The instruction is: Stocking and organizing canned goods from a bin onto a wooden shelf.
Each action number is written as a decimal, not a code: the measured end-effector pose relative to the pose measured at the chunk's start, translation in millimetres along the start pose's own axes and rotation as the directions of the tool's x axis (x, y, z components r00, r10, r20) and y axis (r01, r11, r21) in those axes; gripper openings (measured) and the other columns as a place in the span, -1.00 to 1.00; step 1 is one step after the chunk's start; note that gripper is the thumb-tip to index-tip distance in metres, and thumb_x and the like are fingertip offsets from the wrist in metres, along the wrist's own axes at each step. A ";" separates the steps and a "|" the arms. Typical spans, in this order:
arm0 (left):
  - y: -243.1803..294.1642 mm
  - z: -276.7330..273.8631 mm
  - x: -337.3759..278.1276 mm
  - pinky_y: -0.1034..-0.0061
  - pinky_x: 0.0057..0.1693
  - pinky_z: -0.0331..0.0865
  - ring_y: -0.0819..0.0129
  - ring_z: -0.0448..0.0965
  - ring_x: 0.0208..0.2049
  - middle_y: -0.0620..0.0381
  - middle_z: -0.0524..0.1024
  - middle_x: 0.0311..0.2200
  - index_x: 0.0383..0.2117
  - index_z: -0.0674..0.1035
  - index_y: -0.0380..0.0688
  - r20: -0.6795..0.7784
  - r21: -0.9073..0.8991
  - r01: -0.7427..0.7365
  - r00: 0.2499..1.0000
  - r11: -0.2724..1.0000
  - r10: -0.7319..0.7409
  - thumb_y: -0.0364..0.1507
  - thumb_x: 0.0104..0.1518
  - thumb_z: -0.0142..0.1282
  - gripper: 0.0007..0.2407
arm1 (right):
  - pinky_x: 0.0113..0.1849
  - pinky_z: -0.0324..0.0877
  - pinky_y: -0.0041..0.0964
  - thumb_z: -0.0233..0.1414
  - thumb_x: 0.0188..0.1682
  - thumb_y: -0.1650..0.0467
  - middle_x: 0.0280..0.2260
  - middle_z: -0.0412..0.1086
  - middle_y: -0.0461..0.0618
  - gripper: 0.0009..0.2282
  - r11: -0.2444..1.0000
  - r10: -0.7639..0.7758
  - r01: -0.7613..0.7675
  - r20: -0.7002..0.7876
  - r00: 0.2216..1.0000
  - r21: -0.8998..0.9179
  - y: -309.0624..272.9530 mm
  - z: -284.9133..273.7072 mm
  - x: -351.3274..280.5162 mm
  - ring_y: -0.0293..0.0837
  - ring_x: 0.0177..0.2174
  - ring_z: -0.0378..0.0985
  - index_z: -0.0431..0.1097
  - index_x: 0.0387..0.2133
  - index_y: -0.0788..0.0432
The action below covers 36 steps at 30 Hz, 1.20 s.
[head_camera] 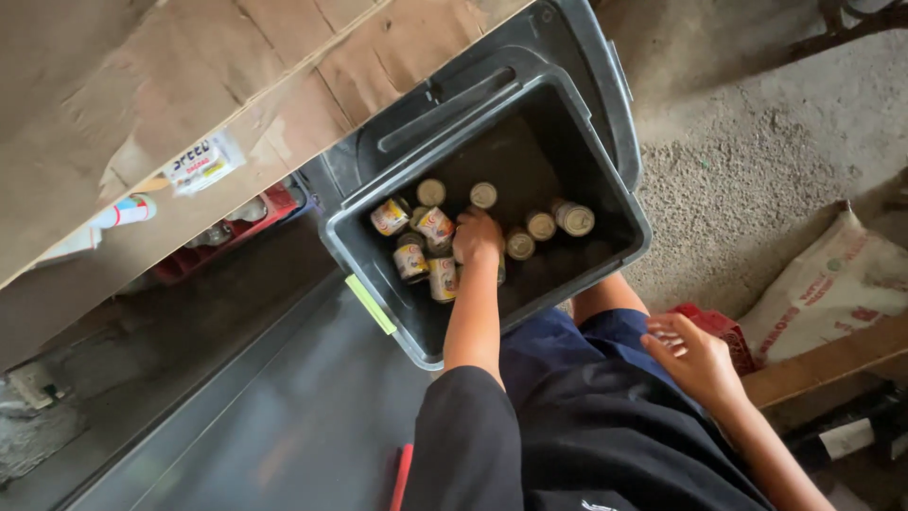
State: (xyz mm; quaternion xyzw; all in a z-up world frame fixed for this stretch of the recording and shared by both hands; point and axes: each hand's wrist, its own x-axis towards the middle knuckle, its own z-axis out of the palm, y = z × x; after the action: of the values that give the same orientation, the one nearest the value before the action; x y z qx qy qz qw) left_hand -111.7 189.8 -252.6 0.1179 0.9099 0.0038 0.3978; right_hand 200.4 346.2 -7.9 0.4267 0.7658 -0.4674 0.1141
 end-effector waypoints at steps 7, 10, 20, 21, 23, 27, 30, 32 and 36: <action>-2.3 10.0 1.0 -0.01 -0.12 0.57 -0.17 0.62 -0.10 -0.25 0.41 0.01 0.16 0.30 -0.06 -0.028 -0.123 0.104 0.994 0.987 -0.109 -0.29 0.23 0.08 -0.60 | -0.28 0.54 -0.31 0.21 -0.10 0.35 -0.31 0.62 -0.03 -0.71 0.997 0.073 -0.072 0.033 0.997 -0.013 13.2 5.5 -6.6 -0.24 -0.36 0.66 0.50 -0.11 0.16; 0.3 -8.6 -25.5 -0.04 -0.15 0.55 -0.17 0.63 -0.14 -0.21 0.41 0.00 0.13 0.32 -0.04 -0.097 -0.155 0.042 0.994 0.987 -0.058 -0.24 0.15 0.17 -0.55 | -0.28 0.53 -0.31 0.21 -0.09 0.34 -0.31 0.62 -0.02 -0.71 0.999 0.051 -0.051 0.041 0.998 -0.019 13.5 6.6 -5.2 -0.23 -0.35 0.66 0.50 -0.12 0.16; -9.0 -112.9 -144.3 0.15 -0.06 0.53 -0.03 0.63 -0.10 0.04 0.56 -0.07 0.07 0.43 0.11 -0.622 -0.351 -0.531 0.748 0.771 0.231 -0.32 -0.12 0.36 -0.46 | -0.29 0.52 -0.30 0.21 -0.09 0.34 -0.32 0.61 0.00 -0.70 0.986 -0.156 0.159 0.067 0.986 -0.049 -42.0 -3.2 29.5 -0.21 -0.34 0.65 0.50 -0.10 0.18; -13.0 -117.4 -150.7 0.15 -0.06 0.53 -0.03 0.63 -0.10 0.04 0.56 -0.07 0.07 0.43 0.11 -0.635 -0.350 -0.530 0.740 0.772 0.220 -0.32 -0.12 0.36 -0.46 | -0.29 0.52 -0.30 0.21 -0.09 0.34 -0.32 0.61 0.00 -0.70 0.983 -0.173 0.177 0.071 0.982 -0.051 -50.4 -4.2 34.6 -0.21 -0.34 0.65 0.50 -0.10 0.18; -22.8 -124.1 -165.2 0.29 0.07 0.55 0.14 0.64 -0.01 0.03 0.58 -0.02 0.15 0.40 0.03 -0.631 -0.611 -0.652 0.744 0.449 0.222 -0.46 -0.07 0.37 -0.43 | -0.28 0.52 -0.33 0.22 -0.09 0.35 -0.32 0.61 -0.04 -0.70 0.980 -0.196 0.199 0.097 0.976 -0.022 -67.2 -4.8 42.6 -0.24 -0.35 0.64 0.50 -0.09 0.17; -25.9 -153.2 -201.7 0.41 0.16 0.53 0.30 0.60 0.04 0.01 0.52 0.04 0.27 0.30 -0.04 -0.525 -0.846 -0.531 0.819 -0.040 0.233 -0.56 0.01 0.36 -0.36 | -0.30 0.50 -0.34 0.24 -0.08 0.35 -0.31 0.61 -0.08 -0.72 0.948 -0.311 0.316 0.113 0.944 -0.028 -117.1 -15.5 63.9 -0.28 -0.35 0.61 0.51 -0.13 0.18; -21.1 -175.0 -233.0 0.45 0.11 0.50 0.34 0.55 0.03 0.01 0.48 0.06 0.30 0.21 -0.03 -0.476 -0.869 -0.396 0.833 -0.297 0.282 -0.56 0.01 0.36 -0.30 | -0.25 0.50 -0.40 0.21 -0.06 0.38 -0.25 0.58 -0.08 -0.72 0.877 -0.480 0.474 0.152 0.864 0.076 -170.1 -24.6 74.1 -0.33 -0.29 0.60 0.49 -0.08 0.20; -18.7 -175.7 -243.6 0.44 0.11 0.47 0.32 0.54 0.04 -0.02 0.48 0.06 0.30 0.21 -0.05 -0.525 -0.843 -0.444 0.802 -0.305 0.285 -0.54 -0.04 0.39 -0.27 | -0.20 0.47 -0.41 0.17 0.03 0.40 -0.19 0.52 -0.04 -0.73 0.837 -0.535 0.467 0.253 0.806 0.285 -213.6 -28.6 73.1 -0.34 -0.26 0.52 0.46 -0.01 0.22; -7.6 -186.7 -278.9 0.41 0.14 0.49 0.29 0.57 0.03 -0.03 0.47 0.08 0.23 0.29 -0.14 -0.700 -0.709 -0.705 0.696 -0.035 0.161 -0.52 -0.06 0.45 -0.32 | -0.33 0.51 -0.37 0.21 -0.10 0.34 -0.22 0.51 -0.07 -0.62 0.881 -0.466 0.377 0.390 0.794 0.284 -287.4 -19.2 60.0 -0.33 -0.32 0.55 0.40 -0.01 0.17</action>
State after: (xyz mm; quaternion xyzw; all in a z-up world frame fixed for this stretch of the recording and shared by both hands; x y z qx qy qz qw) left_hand -65.7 138.0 75.9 0.1201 0.6451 0.7407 0.1444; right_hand -50.3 337.4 145.7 0.1341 0.7458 -0.6378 0.1379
